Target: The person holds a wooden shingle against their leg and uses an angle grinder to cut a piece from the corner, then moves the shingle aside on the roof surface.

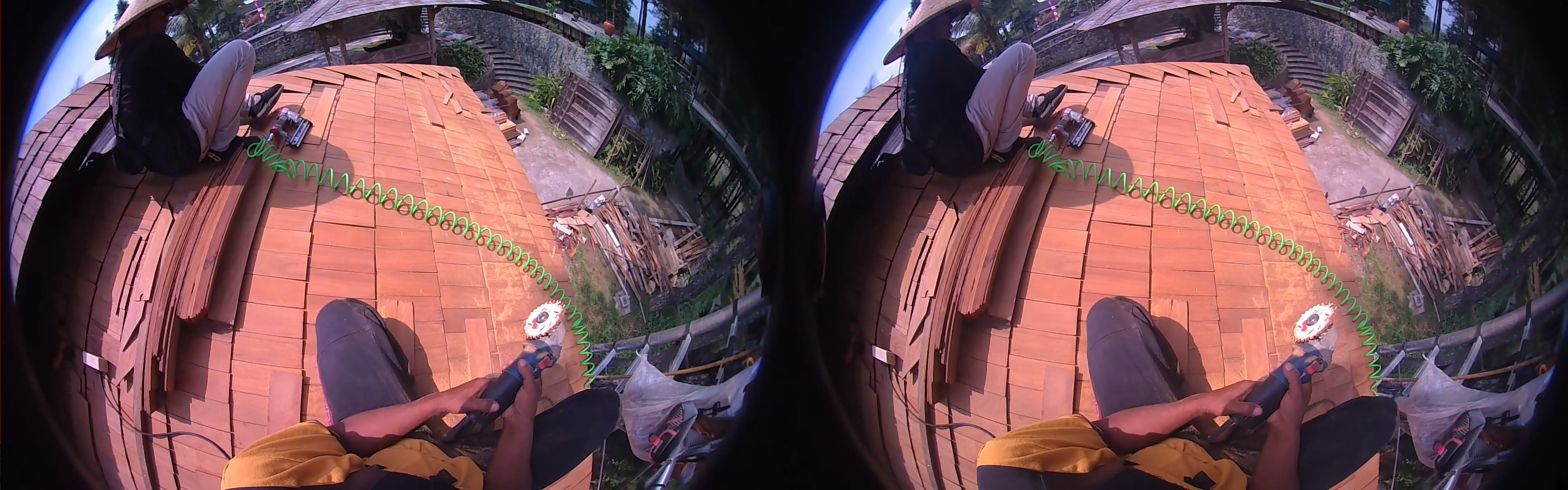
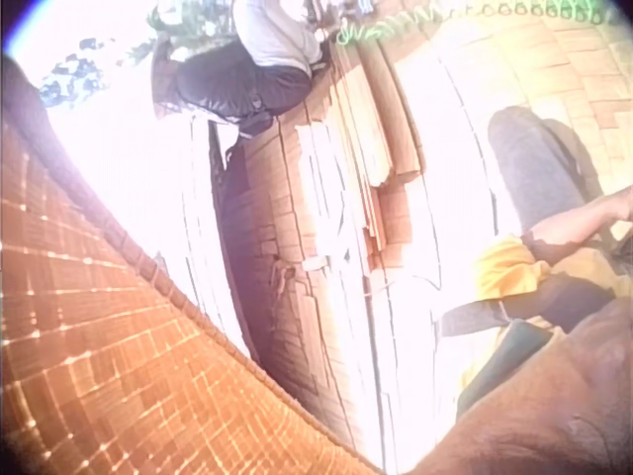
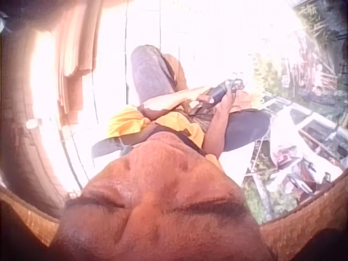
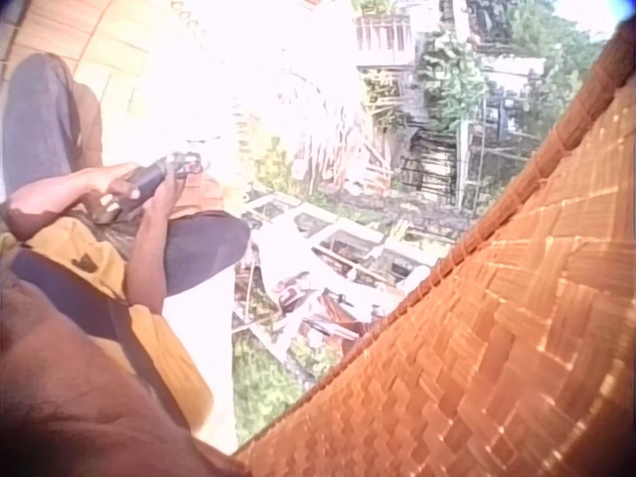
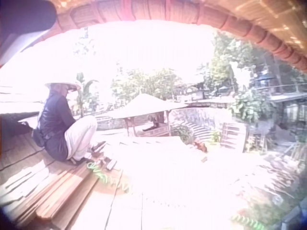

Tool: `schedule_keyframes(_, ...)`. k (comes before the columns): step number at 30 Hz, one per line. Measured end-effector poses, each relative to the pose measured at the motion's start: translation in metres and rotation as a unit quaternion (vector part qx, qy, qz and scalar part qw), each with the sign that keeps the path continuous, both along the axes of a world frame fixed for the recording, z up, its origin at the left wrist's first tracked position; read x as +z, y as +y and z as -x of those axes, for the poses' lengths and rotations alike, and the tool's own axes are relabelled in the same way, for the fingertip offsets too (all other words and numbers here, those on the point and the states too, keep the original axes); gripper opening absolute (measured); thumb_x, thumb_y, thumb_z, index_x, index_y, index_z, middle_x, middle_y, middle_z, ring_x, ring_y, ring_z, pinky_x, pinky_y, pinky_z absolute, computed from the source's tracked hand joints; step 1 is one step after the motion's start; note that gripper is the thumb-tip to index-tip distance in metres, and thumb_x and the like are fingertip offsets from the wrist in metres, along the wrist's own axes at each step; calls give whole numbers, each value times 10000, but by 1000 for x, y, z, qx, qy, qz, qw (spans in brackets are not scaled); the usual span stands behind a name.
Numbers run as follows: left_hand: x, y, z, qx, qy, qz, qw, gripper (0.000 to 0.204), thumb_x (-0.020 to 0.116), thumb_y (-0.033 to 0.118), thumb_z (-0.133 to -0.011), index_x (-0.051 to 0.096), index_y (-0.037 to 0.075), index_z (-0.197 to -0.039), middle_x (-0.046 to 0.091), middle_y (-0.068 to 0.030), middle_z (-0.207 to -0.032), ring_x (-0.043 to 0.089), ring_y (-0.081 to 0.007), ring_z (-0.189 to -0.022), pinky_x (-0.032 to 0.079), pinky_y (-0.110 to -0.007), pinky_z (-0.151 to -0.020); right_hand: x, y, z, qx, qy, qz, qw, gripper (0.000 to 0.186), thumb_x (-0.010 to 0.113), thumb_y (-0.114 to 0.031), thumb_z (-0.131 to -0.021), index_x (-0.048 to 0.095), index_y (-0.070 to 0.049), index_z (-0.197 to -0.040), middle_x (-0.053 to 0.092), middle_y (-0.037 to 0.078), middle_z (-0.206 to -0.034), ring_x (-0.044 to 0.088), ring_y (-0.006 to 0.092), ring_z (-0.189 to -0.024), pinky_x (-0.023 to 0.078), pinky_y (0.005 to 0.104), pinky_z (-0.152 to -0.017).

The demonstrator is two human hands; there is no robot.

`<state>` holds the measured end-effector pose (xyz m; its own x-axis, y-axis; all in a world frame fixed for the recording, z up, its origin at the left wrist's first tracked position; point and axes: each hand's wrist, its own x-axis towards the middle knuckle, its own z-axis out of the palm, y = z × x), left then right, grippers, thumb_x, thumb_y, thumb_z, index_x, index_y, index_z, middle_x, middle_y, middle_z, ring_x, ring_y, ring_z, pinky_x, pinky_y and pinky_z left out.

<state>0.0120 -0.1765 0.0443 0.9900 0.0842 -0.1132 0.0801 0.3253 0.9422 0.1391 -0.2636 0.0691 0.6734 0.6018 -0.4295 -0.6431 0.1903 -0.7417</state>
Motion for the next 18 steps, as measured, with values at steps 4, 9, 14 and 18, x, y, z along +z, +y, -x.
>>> schedule_keyframes(4,-6,-4,-3,10,-36,1,999,701,663,481,-812,486,-81,-1195,570,-72,-944,554,-137,-849,452,-266,-718,-13,-6,-4,-3,-6,7,1000,298,684,-196,-861,564,-12,-1062,632,94,-848,643,183,-748,540,297,-648)
schedule_keyframes(9,-5,-2,2,-26,-12,-25,999,763,657,544,-794,486,-73,-1209,575,-79,-953,556,-151,-849,458,-288,-726,-11,-8,4,-13,-15,-1,1000,304,689,-198,-859,566,-2,-1056,635,97,-855,643,186,-751,544,300,-657)
schedule_keyframes(14,-23,-8,-1,-34,-5,-77,996,784,652,568,-783,486,-65,-1214,579,-88,-946,559,-161,-845,459,-298,-735,0,-14,9,-31,24,-9,999,249,680,-151,-857,568,-24,-1040,616,78,-879,623,181,-814,535,318,-683)
schedule_keyframes(18,-13,-9,-8,-13,-6,-71,997,718,629,577,-778,560,-79,-1063,599,-130,-918,580,-187,-849,472,-313,-749,-9,-20,-1,-32,17,10,999,312,686,-201,-862,563,7,-1060,635,100,-893,644,195,-792,546,314,-678)
